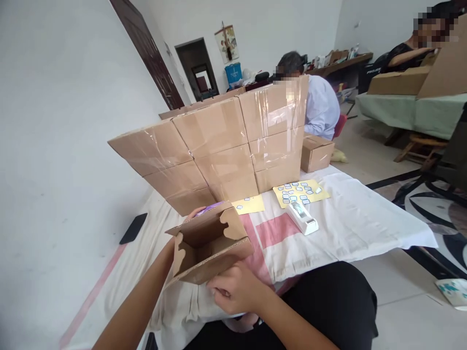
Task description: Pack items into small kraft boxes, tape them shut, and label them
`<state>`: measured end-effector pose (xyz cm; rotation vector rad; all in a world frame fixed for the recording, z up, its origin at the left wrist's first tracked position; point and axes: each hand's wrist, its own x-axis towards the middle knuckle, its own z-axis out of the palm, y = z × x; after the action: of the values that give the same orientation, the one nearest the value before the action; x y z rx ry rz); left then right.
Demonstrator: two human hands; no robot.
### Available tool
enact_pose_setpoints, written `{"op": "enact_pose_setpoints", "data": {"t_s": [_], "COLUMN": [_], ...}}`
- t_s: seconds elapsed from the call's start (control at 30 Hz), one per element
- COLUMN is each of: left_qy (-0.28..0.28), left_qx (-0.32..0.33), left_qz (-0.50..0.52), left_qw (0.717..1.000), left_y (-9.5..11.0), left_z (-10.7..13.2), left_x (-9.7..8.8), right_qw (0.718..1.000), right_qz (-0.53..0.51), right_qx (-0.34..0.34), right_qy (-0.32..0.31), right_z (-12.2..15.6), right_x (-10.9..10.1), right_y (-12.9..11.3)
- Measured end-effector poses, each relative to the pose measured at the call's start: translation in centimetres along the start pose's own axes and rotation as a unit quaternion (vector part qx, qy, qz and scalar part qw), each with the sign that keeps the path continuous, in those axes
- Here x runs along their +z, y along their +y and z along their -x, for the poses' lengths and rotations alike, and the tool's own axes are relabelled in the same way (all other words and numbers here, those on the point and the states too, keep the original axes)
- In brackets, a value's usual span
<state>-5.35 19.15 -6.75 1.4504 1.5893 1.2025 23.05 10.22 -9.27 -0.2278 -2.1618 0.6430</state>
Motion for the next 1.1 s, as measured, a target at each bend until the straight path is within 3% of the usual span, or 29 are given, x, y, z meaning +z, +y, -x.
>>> {"op": "enact_pose_setpoints", "data": {"t_s": [0.1, 0.23, 0.4, 0.57, 0.7, 0.83, 0.93, 1.1], "left_qy": [0.068, 0.2, 0.252, 0.236, 0.174, 0.076, 0.055, 0.041], "left_qx": [0.001, 0.009, 0.044, 0.03, -0.046, -0.092, -0.095, -0.08], "left_qz": [0.032, 0.106, 0.191, 0.265, 0.2, 0.038, -0.033, -0.05], "left_qw": [0.997, 0.974, 0.948, 0.934, 0.963, 0.992, 0.993, 0.995], "left_y": [0.6, 2.1, 6.0, 11.9, 14.7, 14.3, 13.3, 12.4], "left_z": [-0.8, -0.3, 1.9, 6.1, 9.8, 11.5, 11.4, 10.9], "left_x": [-0.6, -3.4, -6.4, -6.1, -3.8, -1.3, -0.3, 0.2], "right_qw": [1.0, 0.999, 0.999, 0.999, 0.999, 0.999, 0.999, 0.999], "right_qz": [-0.006, -0.007, 0.003, 0.024, 0.028, 0.036, 0.035, 0.033], "right_qx": [0.001, 0.035, 0.031, 0.037, 0.025, 0.033, 0.038, 0.035], "right_qy": [0.028, 0.041, 0.029, 0.007, 0.006, -0.005, -0.006, -0.003], "right_z": [-0.3, -0.2, 0.3, 0.4, 0.2, 0.3, 0.5, 0.5], "right_x": [-0.7, -1.1, -0.2, 0.8, 1.2, 1.4, 1.5, 1.4], "right_y": [-0.1, 0.3, 0.8, 1.2, 1.6, 1.9, 2.2, 2.2]}}
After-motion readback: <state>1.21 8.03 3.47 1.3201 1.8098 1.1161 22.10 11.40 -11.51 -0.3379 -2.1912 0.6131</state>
